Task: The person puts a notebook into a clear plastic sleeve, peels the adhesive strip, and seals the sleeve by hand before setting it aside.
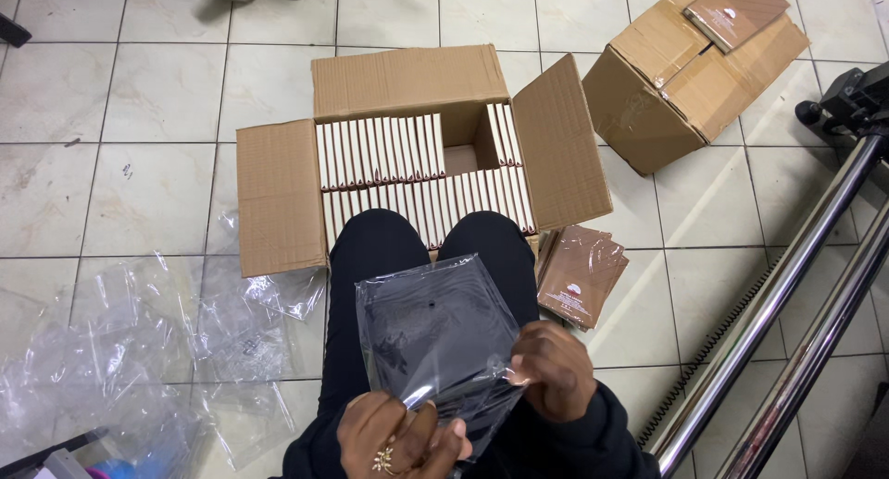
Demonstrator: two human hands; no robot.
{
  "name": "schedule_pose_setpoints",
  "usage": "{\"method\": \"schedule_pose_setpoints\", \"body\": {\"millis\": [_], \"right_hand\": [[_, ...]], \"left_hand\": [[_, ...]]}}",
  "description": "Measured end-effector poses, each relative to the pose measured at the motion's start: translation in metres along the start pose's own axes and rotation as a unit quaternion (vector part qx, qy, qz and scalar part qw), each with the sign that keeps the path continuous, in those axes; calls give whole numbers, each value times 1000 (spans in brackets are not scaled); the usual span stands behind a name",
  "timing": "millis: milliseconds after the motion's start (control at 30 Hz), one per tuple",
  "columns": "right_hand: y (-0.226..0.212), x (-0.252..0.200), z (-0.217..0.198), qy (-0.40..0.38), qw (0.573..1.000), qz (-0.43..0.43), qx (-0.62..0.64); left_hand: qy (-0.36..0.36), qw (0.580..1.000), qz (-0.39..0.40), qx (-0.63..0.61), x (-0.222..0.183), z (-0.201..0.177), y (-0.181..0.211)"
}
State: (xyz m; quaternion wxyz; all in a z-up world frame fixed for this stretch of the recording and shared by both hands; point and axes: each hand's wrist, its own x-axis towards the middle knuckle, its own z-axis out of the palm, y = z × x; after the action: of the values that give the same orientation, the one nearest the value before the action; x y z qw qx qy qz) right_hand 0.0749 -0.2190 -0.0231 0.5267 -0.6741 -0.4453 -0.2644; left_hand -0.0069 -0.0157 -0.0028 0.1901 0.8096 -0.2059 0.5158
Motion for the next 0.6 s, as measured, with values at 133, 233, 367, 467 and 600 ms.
{"method": "schedule_pose_setpoints", "body": {"millis": [133, 233, 367, 467, 600], "right_hand": [[-6, 21, -6, -34, 996, 38, -77], [-13, 19, 4, -15, 986, 95, -135], [-17, 27, 15, 41, 967, 169, -187], [-15, 19, 12, -1, 982, 148, -121], [-23, 31, 19, -7, 983, 146, -111]], "left_hand": [[7, 1000, 17, 7, 0, -3, -6], [-6, 1000, -10, -15, -9, -12, -3], [-47, 998, -42, -12, -13, -19, 5], [-25, 996, -89, -18, -10, -15, 12], [-5, 989, -144, -33, 3, -12, 20]]}}
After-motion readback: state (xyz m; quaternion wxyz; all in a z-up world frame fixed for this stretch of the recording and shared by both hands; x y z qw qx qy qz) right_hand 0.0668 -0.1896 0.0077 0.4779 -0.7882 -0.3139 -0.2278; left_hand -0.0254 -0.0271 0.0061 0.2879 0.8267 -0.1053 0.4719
